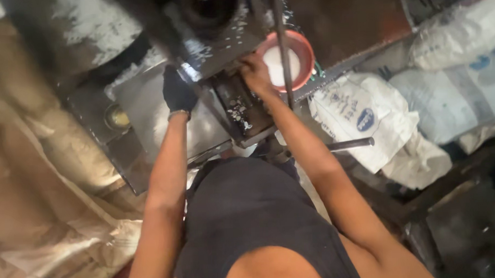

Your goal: The person operates a manual machine by repeatedly turning a crank handle with both hands. They periodically use a metal scraper to clear white granular material from a metal tray and feed it into the machine. The person also uses a red bowl to collect or transfer material during the process.

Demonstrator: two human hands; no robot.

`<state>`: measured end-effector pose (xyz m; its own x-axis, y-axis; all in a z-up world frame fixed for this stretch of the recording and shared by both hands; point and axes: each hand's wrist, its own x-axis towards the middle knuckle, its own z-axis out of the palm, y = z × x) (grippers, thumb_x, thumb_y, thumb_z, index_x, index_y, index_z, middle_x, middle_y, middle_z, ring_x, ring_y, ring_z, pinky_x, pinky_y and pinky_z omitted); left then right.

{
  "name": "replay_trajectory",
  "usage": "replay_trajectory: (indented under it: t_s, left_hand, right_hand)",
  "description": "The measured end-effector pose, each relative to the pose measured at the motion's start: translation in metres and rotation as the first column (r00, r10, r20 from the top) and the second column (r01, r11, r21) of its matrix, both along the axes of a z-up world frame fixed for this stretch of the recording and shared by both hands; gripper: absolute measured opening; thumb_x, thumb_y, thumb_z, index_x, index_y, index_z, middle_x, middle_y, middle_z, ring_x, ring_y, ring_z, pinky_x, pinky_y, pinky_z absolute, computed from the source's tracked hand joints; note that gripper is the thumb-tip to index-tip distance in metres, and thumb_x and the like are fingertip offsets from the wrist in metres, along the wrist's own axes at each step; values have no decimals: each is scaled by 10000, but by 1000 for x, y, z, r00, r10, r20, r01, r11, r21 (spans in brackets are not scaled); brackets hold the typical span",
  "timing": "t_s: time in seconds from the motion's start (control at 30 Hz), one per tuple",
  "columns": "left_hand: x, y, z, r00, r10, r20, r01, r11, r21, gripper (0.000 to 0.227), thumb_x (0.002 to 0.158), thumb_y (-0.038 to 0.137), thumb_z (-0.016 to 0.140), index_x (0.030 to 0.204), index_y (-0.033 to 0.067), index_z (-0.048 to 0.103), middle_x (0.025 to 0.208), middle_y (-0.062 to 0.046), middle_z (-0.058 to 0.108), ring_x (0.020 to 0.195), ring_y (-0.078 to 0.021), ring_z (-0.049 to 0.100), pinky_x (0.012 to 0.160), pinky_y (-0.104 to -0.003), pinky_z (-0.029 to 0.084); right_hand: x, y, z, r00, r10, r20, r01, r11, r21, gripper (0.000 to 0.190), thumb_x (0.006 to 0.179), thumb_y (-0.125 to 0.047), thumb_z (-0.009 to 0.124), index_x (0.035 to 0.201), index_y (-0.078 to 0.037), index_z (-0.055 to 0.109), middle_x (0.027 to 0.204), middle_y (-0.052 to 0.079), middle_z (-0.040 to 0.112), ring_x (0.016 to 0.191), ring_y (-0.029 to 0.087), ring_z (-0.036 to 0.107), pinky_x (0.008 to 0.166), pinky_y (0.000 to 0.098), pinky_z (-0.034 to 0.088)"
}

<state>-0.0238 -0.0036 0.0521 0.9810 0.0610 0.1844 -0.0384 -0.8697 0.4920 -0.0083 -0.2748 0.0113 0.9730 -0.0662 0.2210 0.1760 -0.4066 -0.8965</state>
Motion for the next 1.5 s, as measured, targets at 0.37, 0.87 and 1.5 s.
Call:
replay_trajectory:
  t_s: [0.37,0.87,1.5]
  left_hand:
    - [-140,61,79,967,255,18,-244,942,-229,581,625,168,899,1147,41,677,1152,-174,677,1069,-359,651,923,-421,530]
    - [-257,128,2,836,78,-543,-547,188,-816,213,983,110,692,1181,33,684,1000,-73,703,840,-135,666,751,-294,570]
    - [-173,-16,56,931,163,-327,-329,762,-557,477,1040,265,632,1473,81,556,975,-162,762,826,-249,756,730,-365,579]
  right_hand:
    - [-161,52,190,961,240,138,-226,968,-108,128,1028,-132,695,1100,-32,732,1072,126,774,950,190,756,845,307,601]
    - [-141,213,55,977,180,-112,-202,952,-229,1206,690,-381,957,1560,-13,208,1513,287,418,1403,438,438,1178,518,364]
    - [-179,68,167,772,479,-418,-359,871,335,358,991,-208,739,1293,-21,693,1090,160,771,896,223,692,790,331,554]
